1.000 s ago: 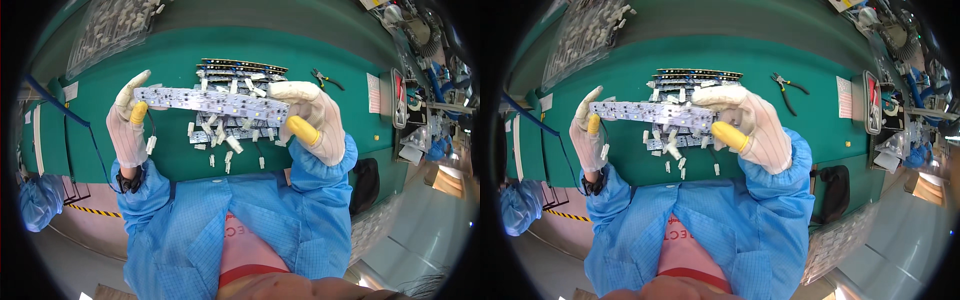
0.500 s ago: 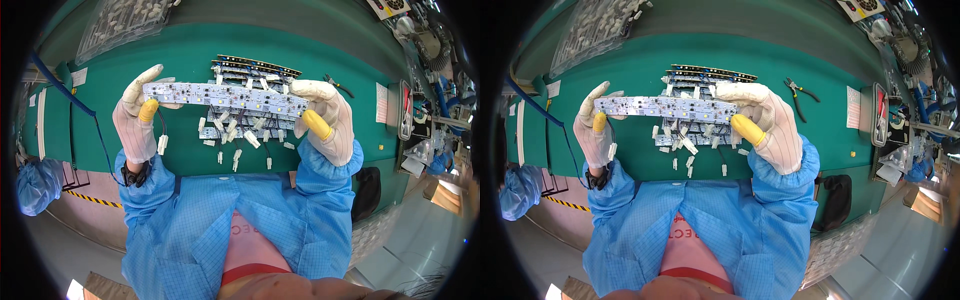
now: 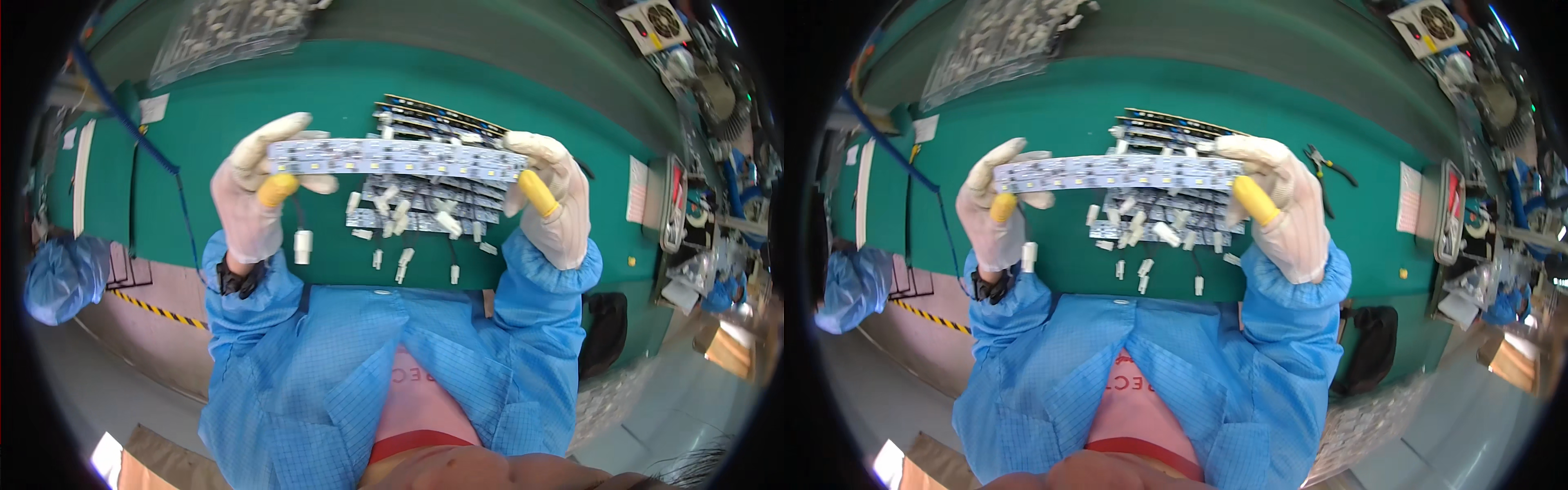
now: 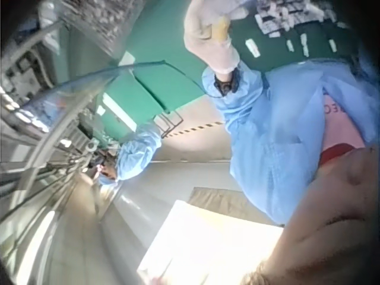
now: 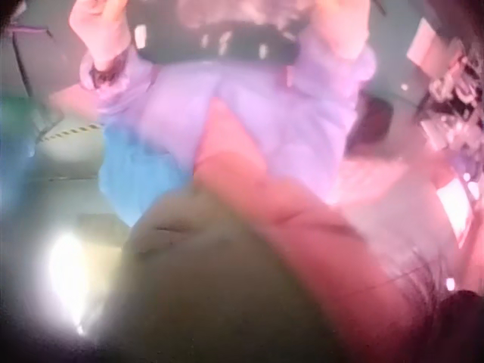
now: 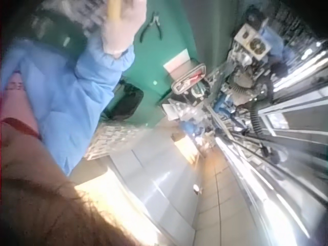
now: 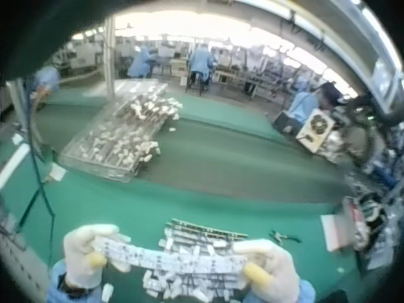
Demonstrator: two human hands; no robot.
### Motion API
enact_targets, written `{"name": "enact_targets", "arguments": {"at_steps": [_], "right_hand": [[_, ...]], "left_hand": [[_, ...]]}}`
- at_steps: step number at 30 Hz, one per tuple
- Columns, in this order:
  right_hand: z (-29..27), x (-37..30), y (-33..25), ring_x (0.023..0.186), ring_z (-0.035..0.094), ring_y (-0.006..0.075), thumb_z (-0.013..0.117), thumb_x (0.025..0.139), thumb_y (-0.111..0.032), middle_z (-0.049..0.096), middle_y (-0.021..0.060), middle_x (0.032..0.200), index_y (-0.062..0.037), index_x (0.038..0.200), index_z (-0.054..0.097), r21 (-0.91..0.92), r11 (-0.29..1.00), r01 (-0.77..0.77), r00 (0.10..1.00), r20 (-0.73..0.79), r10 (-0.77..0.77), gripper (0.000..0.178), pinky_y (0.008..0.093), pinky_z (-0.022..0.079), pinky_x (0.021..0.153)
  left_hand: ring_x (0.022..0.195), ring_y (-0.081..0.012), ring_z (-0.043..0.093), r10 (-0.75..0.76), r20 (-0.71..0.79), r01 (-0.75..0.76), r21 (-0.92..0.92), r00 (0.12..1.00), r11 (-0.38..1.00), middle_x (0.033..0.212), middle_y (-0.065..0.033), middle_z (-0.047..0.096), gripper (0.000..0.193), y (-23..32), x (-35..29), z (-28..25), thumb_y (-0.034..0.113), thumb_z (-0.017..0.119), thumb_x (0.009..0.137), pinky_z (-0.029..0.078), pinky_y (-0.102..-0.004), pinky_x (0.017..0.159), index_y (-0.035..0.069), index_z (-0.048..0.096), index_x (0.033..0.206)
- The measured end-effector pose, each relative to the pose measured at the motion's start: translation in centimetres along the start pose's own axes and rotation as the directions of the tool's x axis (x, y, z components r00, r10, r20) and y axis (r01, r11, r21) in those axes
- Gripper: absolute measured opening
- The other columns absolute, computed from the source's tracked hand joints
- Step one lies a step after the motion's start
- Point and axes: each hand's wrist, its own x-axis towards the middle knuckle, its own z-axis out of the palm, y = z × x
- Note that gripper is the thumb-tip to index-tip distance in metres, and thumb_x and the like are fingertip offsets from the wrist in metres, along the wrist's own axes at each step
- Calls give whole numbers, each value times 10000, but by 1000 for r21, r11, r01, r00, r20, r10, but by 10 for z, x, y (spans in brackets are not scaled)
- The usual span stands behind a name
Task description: Assembling components onto printed circuit boards at a manual assembly station.
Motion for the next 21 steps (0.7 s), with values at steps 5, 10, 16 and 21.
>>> {"name": "enact_targets", "arguments": {"at_steps": [5,10,16,21], "right_hand": [[3,7,13,553,476,63,561,893,-445,532,4,626,-28,1134,575,-27,999,-31,999,-12,30,481,188,351,547],[13,13,25,534,483,64,513,916,-460,539,8,624,-6,1117,568,-66,998,-21,1000,-3,21,499,197,377,527],[-4,6,19,454,470,64,466,941,-460,561,16,590,-15,920,558,50,990,-131,991,20,131,455,192,358,436],[-3,-7,-8,436,492,69,553,918,-358,578,18,600,-36,908,582,86,984,-155,983,111,145,324,202,359,424]], "left_hand": [[826,-232,667,108,57,-108,1,993,994,753,-122,676,694,9,-2,10,440,645,828,491,-401,873,-81,464,1248],[792,-253,671,-14,223,40,-112,975,993,815,-164,682,537,14,-4,3,434,602,865,461,-469,915,-30,531,1125],[764,-139,666,-32,44,26,140,999,990,885,-98,688,362,1,-2,0,312,526,945,487,-236,740,-13,584,1093],[751,-102,628,-115,-72,136,467,991,874,909,-90,682,292,-5,10,-5,234,521,953,477,-230,700,-16,625,1062]]}}
